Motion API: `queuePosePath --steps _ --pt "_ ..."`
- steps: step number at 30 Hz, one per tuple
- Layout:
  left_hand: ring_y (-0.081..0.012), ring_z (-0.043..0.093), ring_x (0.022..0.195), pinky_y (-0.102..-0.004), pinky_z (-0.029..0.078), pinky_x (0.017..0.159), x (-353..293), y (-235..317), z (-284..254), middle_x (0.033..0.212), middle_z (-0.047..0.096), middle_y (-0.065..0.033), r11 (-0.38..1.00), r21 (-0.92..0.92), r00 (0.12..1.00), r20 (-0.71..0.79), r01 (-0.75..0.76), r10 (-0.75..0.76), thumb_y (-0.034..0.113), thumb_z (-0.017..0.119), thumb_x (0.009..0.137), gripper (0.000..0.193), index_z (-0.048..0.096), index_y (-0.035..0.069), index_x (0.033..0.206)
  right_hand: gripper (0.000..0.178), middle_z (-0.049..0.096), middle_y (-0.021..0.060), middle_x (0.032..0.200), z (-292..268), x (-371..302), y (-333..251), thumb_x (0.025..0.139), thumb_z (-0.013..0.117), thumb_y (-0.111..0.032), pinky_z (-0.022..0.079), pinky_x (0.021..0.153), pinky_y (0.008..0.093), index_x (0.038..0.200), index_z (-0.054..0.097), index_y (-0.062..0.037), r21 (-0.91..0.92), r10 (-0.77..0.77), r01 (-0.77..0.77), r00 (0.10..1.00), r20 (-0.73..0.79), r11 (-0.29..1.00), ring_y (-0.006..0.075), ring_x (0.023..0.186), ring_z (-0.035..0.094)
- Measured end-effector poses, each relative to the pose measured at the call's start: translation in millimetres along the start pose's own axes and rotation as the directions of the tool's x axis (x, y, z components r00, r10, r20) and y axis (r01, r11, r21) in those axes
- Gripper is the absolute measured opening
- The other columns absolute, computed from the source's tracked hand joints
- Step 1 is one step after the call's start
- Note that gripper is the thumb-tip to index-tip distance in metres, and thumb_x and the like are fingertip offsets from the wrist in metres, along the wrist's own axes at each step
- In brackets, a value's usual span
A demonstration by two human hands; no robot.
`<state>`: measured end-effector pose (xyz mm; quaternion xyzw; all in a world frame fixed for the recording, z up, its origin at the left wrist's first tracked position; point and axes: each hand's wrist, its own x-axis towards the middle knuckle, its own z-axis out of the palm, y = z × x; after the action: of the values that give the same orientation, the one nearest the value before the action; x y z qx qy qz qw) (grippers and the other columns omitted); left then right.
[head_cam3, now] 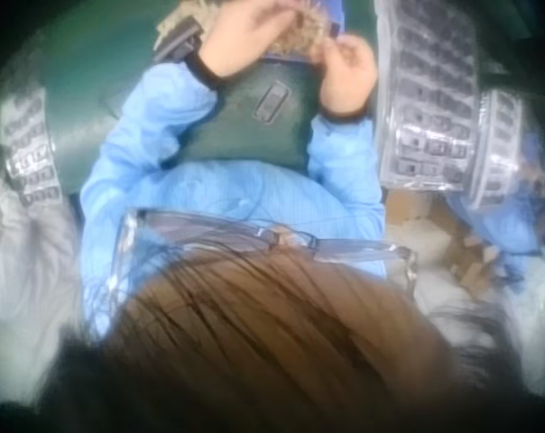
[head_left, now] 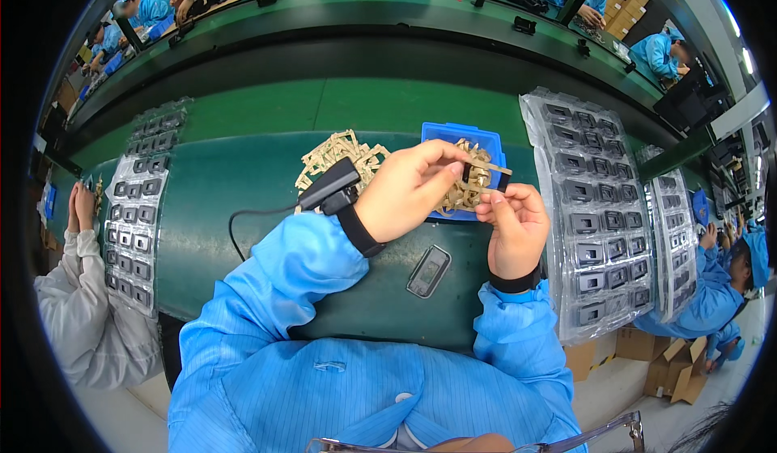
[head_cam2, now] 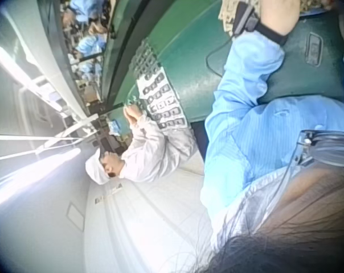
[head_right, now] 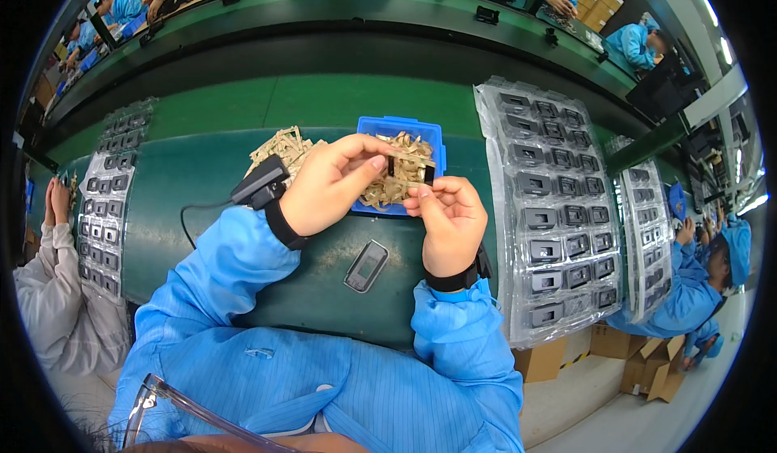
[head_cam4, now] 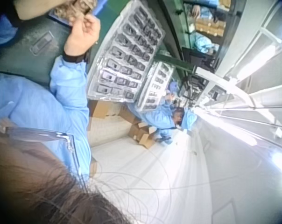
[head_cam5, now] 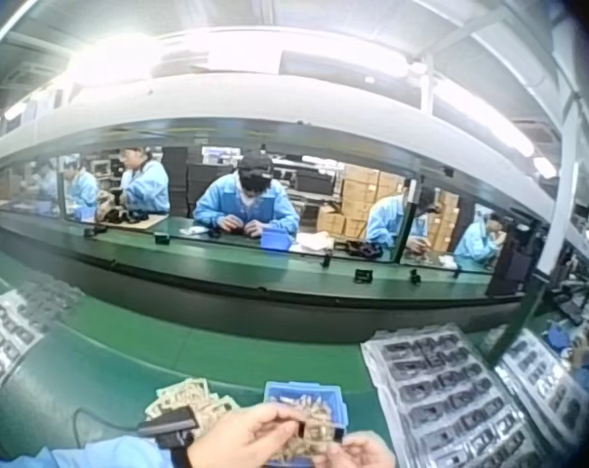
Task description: Manually assembling small electronic components on a production line.
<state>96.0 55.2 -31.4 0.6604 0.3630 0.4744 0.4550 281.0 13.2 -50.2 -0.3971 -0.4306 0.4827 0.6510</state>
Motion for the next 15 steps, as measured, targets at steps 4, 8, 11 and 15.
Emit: queuePosePath --steps 4,8,11,15 --pt "-0.0223 0.068 0.11 -0.0337 0.055 0.091 -3 15 -4 0.123 0.066 -0.0105 0.809 -0.456 0.925 0.254 0.372 -0.283 0.022 0.055 0.104 0.024 0.06 0.004 0.12 0.011 0.07 0.0138 0.093 0 1 -1 0.093 0.062 0.006 0.058 0.071 0.0272 0.101 0.057 0.0016 0.023 -0.04 0.039 0.997 0.059 0.999 0.0173 0.079 0.07" --pt "-0.0214 0.07 0.107 -0.0288 0.057 0.083 -6 18 -9 0.12 0.069 -0.0127 0.807 -0.443 0.913 0.3 0.39 -0.276 0.022 0.06 0.102 0.021 0.066 0.004 0.112 0.011 0.07 0.0142 0.094 0 -1 1 0.092 0.061 0.009 0.059 0.075 0.0277 0.099 0.057 0.0021 -0.037 -0.09 0.096 0.988 0.126 0.995 0.0177 0.083 0.071" --pt "-0.0217 0.071 0.104 -0.0268 0.057 0.08 -14 32 -13 0.118 0.07 -0.0133 0.838 -0.375 0.901 0.33 0.397 -0.28 0.021 0.062 0.101 0.019 0.068 0.004 0.107 0.012 0.07 0.0144 0.095 -5 -9 -5 0.092 0.061 0.01 0.059 0.077 0.0279 0.099 0.056 0.0022 -0.06 -0.109 0.12 0.982 0.153 0.991 0.0178 0.084 0.071" --pt "-0.0205 0.07 0.103 -0.028 0.057 0.084 -30 44 -21 0.117 0.07 -0.0139 0.788 -0.331 0.82 0.451 0.52 -0.352 0.017 0.063 0.099 0.018 0.069 0.002 0.107 0.012 0.07 0.0153 0.098 -6 -30 -22 0.091 0.061 0.012 0.06 0.079 0.0301 0.1 0.059 0.0043 -0.197 -0.131 0.17 0.972 0.196 0.966 0.0198 0.085 0.071"
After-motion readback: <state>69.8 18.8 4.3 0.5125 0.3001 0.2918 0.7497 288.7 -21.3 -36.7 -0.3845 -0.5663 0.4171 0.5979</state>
